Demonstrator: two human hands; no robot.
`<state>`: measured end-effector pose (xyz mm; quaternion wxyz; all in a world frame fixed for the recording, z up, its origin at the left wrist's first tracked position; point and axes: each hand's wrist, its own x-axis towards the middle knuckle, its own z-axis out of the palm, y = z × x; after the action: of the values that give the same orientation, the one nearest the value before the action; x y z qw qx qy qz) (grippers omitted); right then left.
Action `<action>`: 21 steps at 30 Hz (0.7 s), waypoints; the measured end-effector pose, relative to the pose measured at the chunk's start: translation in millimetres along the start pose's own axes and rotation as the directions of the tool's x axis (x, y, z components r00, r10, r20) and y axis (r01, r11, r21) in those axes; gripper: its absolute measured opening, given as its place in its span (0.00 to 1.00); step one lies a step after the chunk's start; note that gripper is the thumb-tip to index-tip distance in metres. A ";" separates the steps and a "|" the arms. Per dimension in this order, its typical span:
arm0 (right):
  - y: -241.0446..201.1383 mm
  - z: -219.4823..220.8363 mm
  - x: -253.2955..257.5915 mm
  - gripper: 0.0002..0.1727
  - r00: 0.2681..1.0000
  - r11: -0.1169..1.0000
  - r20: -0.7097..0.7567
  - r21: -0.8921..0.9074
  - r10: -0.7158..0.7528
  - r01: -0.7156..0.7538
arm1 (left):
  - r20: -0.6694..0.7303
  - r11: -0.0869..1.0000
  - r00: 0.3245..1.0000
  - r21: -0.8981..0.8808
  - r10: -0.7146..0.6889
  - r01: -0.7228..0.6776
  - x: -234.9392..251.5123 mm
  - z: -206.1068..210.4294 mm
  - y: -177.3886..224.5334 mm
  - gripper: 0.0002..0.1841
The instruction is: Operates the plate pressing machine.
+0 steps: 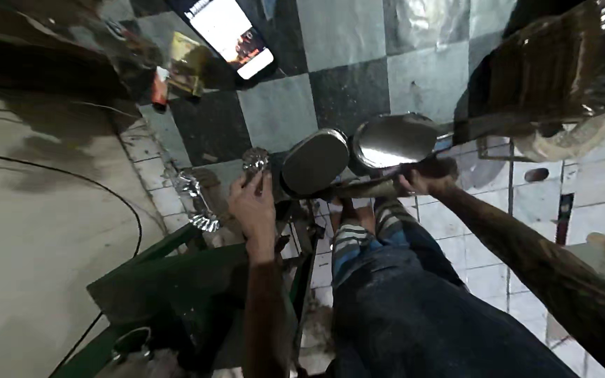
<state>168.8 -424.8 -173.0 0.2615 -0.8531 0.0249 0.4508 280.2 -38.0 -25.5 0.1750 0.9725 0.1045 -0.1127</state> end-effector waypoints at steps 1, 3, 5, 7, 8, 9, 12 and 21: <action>-5.6 -3.7 -3.5 0.28 1.000 0.998 -0.003 -0.057 0.025 -0.026 | -0.041 0.999 0.998 0.010 0.045 -0.044 -0.2 2.6 0.4 0.21; -29.9 -29.0 -11.6 0.33 0.998 0.985 -0.011 -0.160 0.055 -0.056 | -0.122 0.994 0.987 -0.007 0.106 -0.108 4.2 11.0 0.6 0.22; -55.6 -41.6 -29.9 0.32 0.998 0.981 0.008 -0.187 0.061 -0.059 | -0.151 0.989 0.979 -0.037 0.137 -0.144 5.7 14.7 -4.0 0.24; -85.7 -58.0 -51.3 0.24 0.999 0.989 0.022 -0.140 -0.036 0.039 | -0.130 0.991 0.987 -0.077 0.096 -0.107 7.3 13.1 -12.0 0.27; -104.5 -68.3 -64.6 0.22 0.991 0.984 0.002 -0.112 -0.137 0.137 | -0.114 0.994 0.992 -0.091 0.048 -0.058 8.2 10.1 -15.0 0.29; -125.1 -77.6 -81.1 0.20 0.964 0.967 -0.095 -0.072 -0.250 0.244 | -0.084 0.995 0.996 -0.101 0.008 -0.017 8.7 5.5 -14.1 0.33; -161.8 -99.6 -97.3 0.17 0.738 0.907 -0.532 -0.182 -0.415 0.380 | -0.044 0.988 0.993 -0.111 0.106 -0.110 -0.2 -5.2 9.6 0.38; -147.2 -128.7 -39.4 0.38 0.830 0.855 -0.388 -0.484 -0.402 0.187 | 0.245 0.818 0.805 0.070 0.540 -0.571 3.5 27.1 83.3 0.41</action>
<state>283.7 -365.9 -21.0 0.1225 -0.9660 -0.1460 0.1747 298.8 -123.7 -24.8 0.1416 0.9521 -0.2129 -0.1676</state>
